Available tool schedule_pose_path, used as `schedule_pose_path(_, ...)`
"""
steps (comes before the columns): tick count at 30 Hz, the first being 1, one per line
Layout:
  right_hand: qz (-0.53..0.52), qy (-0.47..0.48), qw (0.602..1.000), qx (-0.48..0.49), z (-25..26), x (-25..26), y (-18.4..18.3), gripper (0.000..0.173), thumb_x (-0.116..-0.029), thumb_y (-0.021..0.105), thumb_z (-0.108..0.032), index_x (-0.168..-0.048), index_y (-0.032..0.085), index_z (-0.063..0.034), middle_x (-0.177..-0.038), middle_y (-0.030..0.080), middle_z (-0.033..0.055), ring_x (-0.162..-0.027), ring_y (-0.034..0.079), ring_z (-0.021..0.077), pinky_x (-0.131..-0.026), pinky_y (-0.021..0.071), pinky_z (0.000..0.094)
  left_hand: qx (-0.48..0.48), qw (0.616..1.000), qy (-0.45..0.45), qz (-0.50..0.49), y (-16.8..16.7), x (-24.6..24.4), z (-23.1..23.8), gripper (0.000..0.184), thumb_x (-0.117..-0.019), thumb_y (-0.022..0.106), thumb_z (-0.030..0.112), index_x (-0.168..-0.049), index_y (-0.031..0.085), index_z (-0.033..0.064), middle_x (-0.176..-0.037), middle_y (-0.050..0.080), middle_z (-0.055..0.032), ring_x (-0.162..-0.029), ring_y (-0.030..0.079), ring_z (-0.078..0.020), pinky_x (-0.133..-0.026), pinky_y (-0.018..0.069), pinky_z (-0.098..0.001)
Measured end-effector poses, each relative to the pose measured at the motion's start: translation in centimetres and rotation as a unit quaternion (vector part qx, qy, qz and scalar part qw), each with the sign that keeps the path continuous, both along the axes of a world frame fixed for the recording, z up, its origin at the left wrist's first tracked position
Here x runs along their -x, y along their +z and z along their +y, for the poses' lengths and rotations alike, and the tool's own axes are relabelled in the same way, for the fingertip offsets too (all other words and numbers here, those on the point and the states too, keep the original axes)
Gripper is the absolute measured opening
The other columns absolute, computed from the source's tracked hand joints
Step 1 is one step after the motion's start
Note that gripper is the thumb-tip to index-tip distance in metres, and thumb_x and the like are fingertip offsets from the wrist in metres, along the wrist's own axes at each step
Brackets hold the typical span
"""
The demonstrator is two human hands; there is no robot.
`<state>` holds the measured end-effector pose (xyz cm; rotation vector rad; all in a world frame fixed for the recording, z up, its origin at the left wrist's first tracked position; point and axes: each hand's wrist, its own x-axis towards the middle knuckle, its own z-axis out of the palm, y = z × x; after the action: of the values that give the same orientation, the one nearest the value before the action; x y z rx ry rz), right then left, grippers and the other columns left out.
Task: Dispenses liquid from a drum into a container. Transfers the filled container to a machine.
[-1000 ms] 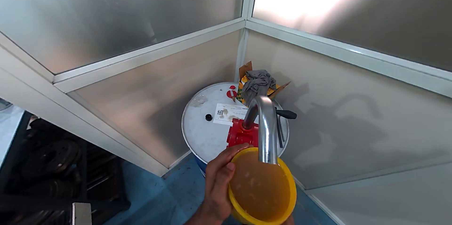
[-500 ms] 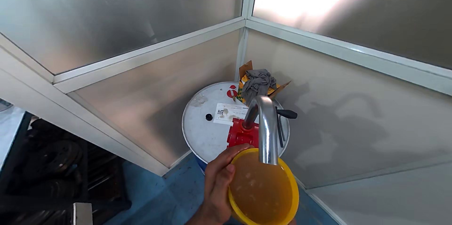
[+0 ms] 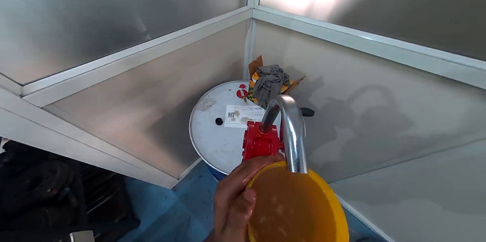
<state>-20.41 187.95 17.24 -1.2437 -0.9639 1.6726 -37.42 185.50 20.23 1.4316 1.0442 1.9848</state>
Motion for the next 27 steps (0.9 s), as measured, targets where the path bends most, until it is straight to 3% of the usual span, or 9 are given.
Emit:
schedule_pose_path(3,0.008,0.02,1.0,0.016,-0.6,-0.7,-0.3,0.032,-0.1093,0.026,-0.004,-0.126,0.046,0.013,-0.101,0.065,-0.0007,-0.09,0.061,-0.0129,-0.084,0.0519,0.0098,0.003,1.0,0.008,-0.011,0.1,-0.7,-0.6,0.051,-0.109,0.037,0.042,-0.129,0.068,0.007,-0.127,0.069,-0.0057,-0.118,0.064,-0.0107,-0.102,0.0522,-0.0274)
schedule_pose_path(5,0.022,0.028,0.999,0.024,-0.4,-1.4,-0.6,0.032,-0.1102,0.024,-0.007,-0.123,0.049,0.0085,-0.097,0.067,-0.0041,-0.087,0.063,-0.0117,-0.08,0.0546,0.0114,0.001,1.0,0.029,-0.012,0.2,-1.4,-0.9,0.049,-0.1088,0.038,0.041,-0.127,0.069,0.0074,-0.126,0.07,-0.0051,-0.117,0.064,-0.0101,-0.101,0.0525,-0.0275)
schedule_pose_path(8,0.046,0.067,0.996,0.047,0.3,-2.9,-1.5,0.035,-0.1125,0.021,-0.017,-0.11,0.055,-0.0133,-0.082,0.071,-0.0135,-0.073,0.067,-0.007,-0.066,0.0568,0.0143,0.006,0.997,0.066,-0.032,0.2,-3.1,-1.1,0.048,-0.1074,0.038,0.039,-0.126,0.07,0.0084,-0.126,0.07,-0.0052,-0.116,0.065,-0.0111,-0.1,0.0532,-0.0289)
schedule_pose_path(11,0.023,0.116,0.991,0.054,2.0,-3.4,-0.4,0.042,-0.113,0.019,-0.021,-0.098,0.057,-0.0142,-0.065,0.066,-0.0099,-0.049,0.057,-0.0018,-0.046,0.0489,0.0152,0.006,0.992,0.109,-0.056,0.4,-4.7,-1.0,0.045,-0.1068,0.039,0.039,-0.124,0.071,0.0122,-0.127,0.07,-0.0036,-0.115,0.066,-0.0113,-0.097,0.055,-0.0295)
schedule_pose_path(14,-0.011,0.182,0.982,0.051,4.0,-3.7,-0.4,0.047,-0.1136,0.016,-0.026,-0.091,0.056,-0.013,-0.058,0.06,-0.005,-0.041,0.049,0.002,-0.038,0.0414,0.0172,0.004,0.988,0.138,-0.068,0.3,-5.7,-0.8,0.045,-0.1061,0.04,0.041,-0.123,0.072,0.0131,-0.129,0.069,-0.0027,-0.116,0.065,-0.0116,-0.098,0.0544,-0.0299)
schedule_pose_path(21,-0.004,0.222,0.973,0.055,5.5,-3.5,-1.3,0.048,-0.1144,0.017,-0.031,-0.095,0.055,-0.0093,-0.057,0.058,0.0006,-0.037,0.045,0.0049,-0.034,0.0365,0.0184,0.017,0.978,0.198,-0.059,0.4,-6.6,-0.8,0.048,-0.1059,0.034,0.033,-0.125,0.068,0.005,-0.13,0.067,-0.0067,-0.116,0.065,-0.0139,-0.097,0.0547,-0.033)
schedule_pose_path(24,0.006,0.209,0.976,0.054,5.0,-3.3,-1.2,0.046,-0.1142,0.016,-0.027,-0.094,0.053,-0.0069,-0.053,0.055,0.0007,-0.034,0.041,0.0031,-0.032,0.0346,0.0166,0.016,0.976,0.206,-0.066,0.4,-6.7,-0.9,0.047,-0.105,0.032,0.027,-0.125,0.068,0.0041,-0.13,0.067,-0.0068,-0.114,0.065,-0.0126,-0.096,0.0547,-0.0318)
schedule_pose_path(27,0.007,0.231,0.972,0.046,5.3,-3.1,-1.5,0.046,-0.1139,0.016,-0.028,-0.093,0.053,-0.0094,-0.056,0.058,0.0005,-0.037,0.046,0.0048,-0.034,0.0376,0.0181,0.01,0.976,0.208,-0.064,0.5,-6.8,-1.5,0.048,-0.1053,0.033,0.029,-0.126,0.068,0.0038,-0.128,0.068,-0.0061,-0.111,0.066,-0.0116,-0.094,0.0554,-0.0311)
